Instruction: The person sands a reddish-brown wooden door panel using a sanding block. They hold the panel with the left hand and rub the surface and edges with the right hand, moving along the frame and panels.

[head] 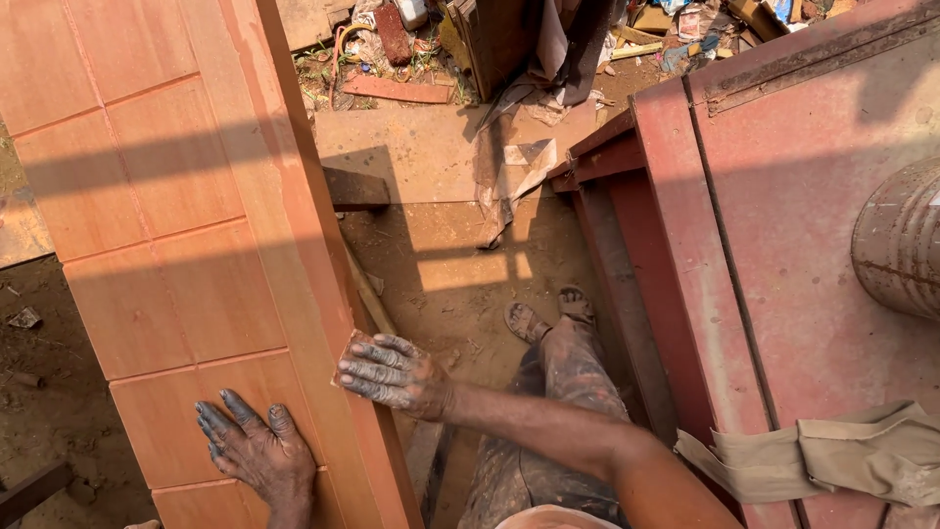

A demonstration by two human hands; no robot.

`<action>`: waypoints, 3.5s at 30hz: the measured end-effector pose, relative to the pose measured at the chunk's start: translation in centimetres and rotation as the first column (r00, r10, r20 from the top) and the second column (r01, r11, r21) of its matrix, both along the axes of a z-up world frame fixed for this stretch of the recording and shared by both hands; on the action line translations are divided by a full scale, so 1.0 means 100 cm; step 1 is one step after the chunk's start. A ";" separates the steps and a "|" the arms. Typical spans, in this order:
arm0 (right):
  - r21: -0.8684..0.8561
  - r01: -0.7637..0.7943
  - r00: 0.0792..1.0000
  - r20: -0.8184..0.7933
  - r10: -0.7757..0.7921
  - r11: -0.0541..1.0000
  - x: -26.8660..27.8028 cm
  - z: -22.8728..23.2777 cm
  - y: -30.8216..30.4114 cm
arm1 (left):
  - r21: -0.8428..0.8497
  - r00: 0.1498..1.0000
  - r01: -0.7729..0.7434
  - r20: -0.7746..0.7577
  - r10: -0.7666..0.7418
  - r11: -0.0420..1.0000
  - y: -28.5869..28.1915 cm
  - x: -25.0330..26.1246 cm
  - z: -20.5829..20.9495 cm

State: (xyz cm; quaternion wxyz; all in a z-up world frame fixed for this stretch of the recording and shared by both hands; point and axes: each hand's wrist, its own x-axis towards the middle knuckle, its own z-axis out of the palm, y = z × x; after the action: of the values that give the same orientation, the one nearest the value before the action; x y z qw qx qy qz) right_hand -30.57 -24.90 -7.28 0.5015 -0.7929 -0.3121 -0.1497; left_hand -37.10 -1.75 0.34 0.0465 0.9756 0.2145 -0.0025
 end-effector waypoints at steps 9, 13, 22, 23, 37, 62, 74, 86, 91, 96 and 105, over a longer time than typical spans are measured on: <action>0.266 0.152 0.867 -0.498 0.001 0.952 0.127 -0.022 -0.008 | -0.008 1.000 -0.009 -0.016 0.009 1.000 0.002 0.000 -0.002; 0.344 0.074 0.858 -0.500 0.116 0.936 0.038 -0.016 -0.014 | -0.012 0.999 -0.032 -0.025 0.031 0.999 0.001 -0.001 -0.003; 0.413 0.038 0.840 -0.506 0.194 0.910 -0.129 0.001 -0.024 | -0.019 0.998 -0.047 -0.037 0.046 0.999 -0.002 0.000 0.000; 0.431 0.042 0.844 -0.499 0.199 0.902 -0.135 0.003 -0.026 | -0.026 0.998 -0.044 -0.038 0.043 0.999 -0.001 -0.002 0.000; 0.199 0.150 0.772 -0.635 0.011 0.969 -0.154 0.005 0.003 | 0.018 0.997 -0.073 0.021 0.073 0.997 -0.004 -0.221 -0.007; 0.535 0.099 0.824 -0.517 0.232 0.839 -0.276 0.010 -0.024 | -0.027 0.998 -0.062 0.004 0.062 0.998 -0.005 -0.215 -0.003; 0.164 0.195 0.632 -0.775 0.004 0.967 -0.339 -0.004 0.003 | -0.038 0.997 -0.079 -0.004 0.078 0.996 -0.008 -0.214 0.005; 0.370 0.081 0.869 -0.482 0.117 0.926 -0.290 -0.023 -0.002 | -0.020 0.995 -0.094 -0.013 0.094 0.995 -0.005 -0.217 -0.003; 0.328 0.113 0.914 -0.405 0.032 0.938 -0.403 0.002 -0.002 | -0.009 0.995 -0.102 -0.011 0.102 0.995 -0.005 -0.216 -0.004; 0.408 0.060 0.867 -0.473 0.154 0.911 -0.458 0.007 -0.014 | -0.016 0.996 -0.091 -0.014 0.090 0.996 -0.006 -0.219 -0.002; 0.168 0.178 0.942 -0.313 -0.119 0.970 -0.318 -0.021 0.029 | -0.075 0.995 0.101 0.017 -0.100 0.992 -0.007 -0.379 0.008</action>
State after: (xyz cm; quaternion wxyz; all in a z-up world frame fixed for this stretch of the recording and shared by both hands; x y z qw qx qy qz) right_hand -62.37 -22.02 -9.42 0.6050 -0.7752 -0.1550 -0.0946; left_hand -74.97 -2.44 1.15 0.0848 0.9827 0.1646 -0.0063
